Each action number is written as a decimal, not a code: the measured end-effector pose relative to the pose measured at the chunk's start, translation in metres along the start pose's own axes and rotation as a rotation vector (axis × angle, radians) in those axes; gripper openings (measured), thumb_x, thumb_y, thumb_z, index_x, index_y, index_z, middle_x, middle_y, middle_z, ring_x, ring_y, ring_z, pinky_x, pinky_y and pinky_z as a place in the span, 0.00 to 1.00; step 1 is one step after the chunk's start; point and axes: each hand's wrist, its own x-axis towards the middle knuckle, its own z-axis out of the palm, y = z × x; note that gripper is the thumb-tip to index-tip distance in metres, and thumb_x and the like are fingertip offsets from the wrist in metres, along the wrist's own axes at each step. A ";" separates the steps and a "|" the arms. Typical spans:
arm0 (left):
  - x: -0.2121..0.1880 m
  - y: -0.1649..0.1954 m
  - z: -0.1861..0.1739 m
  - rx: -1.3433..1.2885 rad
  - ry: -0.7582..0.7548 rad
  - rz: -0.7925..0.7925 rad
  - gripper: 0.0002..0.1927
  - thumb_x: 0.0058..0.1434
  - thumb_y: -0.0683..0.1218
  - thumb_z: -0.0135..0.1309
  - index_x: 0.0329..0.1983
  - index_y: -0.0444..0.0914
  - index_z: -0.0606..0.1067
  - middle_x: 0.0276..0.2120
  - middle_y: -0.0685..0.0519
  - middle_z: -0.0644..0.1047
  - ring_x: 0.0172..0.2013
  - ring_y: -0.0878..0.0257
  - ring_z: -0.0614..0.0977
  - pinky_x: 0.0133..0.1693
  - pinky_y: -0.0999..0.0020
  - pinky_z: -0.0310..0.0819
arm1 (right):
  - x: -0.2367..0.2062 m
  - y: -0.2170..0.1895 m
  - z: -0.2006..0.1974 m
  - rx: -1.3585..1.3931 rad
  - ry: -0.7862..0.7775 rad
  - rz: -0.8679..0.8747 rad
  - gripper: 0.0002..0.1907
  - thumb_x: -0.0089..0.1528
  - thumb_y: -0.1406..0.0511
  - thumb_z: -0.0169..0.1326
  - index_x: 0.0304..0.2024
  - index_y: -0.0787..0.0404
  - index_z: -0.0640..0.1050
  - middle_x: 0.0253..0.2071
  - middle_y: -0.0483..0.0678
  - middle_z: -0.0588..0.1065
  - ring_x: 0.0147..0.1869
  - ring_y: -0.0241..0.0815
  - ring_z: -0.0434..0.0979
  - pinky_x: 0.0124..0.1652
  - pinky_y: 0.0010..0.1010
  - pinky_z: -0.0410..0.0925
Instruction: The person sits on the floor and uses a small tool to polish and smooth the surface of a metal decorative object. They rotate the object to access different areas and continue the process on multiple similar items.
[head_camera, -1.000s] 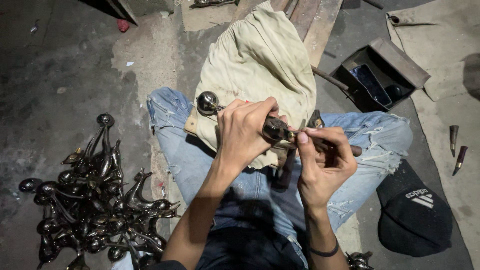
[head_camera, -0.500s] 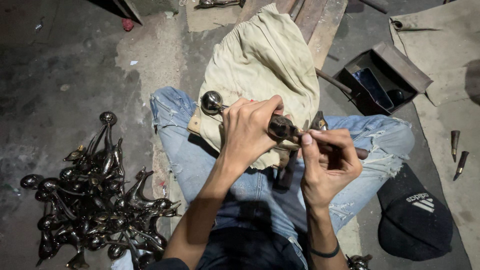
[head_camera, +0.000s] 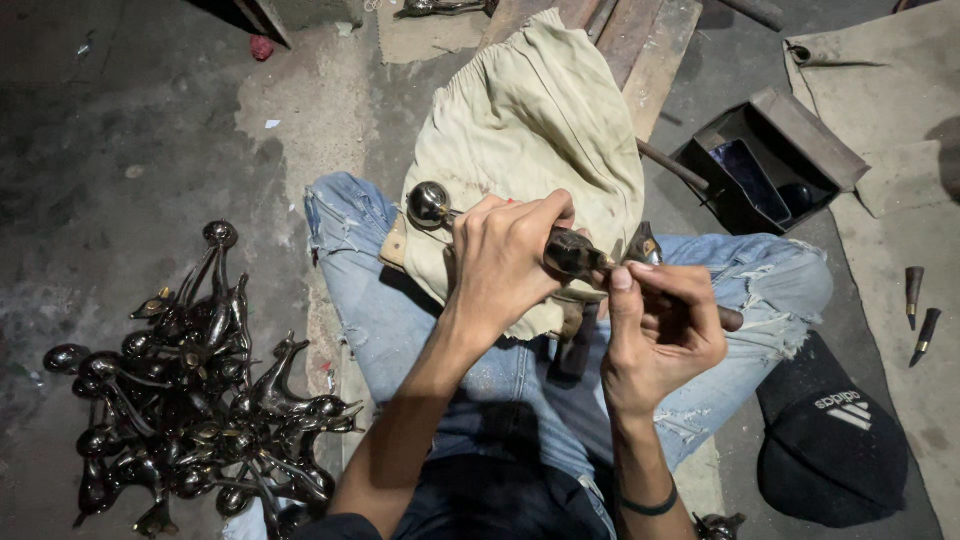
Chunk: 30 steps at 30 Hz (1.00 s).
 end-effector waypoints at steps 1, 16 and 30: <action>0.000 0.000 0.000 -0.004 0.002 0.005 0.13 0.55 0.50 0.64 0.32 0.38 0.73 0.26 0.52 0.79 0.28 0.51 0.81 0.35 0.59 0.69 | 0.000 0.000 0.001 -0.012 0.004 -0.010 0.06 0.68 0.77 0.60 0.45 0.68 0.76 0.45 0.47 0.73 0.34 0.27 0.75 0.30 0.14 0.68; 0.001 0.000 0.000 -0.027 0.001 0.000 0.20 0.53 0.55 0.67 0.31 0.37 0.73 0.24 0.52 0.79 0.26 0.51 0.80 0.34 0.59 0.68 | -0.004 0.003 0.003 -0.127 -0.004 -0.181 0.06 0.69 0.79 0.60 0.45 0.70 0.76 0.44 0.50 0.74 0.44 0.34 0.79 0.44 0.22 0.74; 0.026 -0.022 -0.018 -0.363 -0.343 0.181 0.20 0.50 0.46 0.58 0.48 0.44 0.77 0.36 0.50 0.82 0.29 0.57 0.84 0.35 0.59 0.77 | 0.009 0.015 -0.020 0.061 0.101 -0.150 0.05 0.72 0.79 0.55 0.48 0.70 0.72 0.44 0.54 0.74 0.47 0.45 0.83 0.49 0.34 0.81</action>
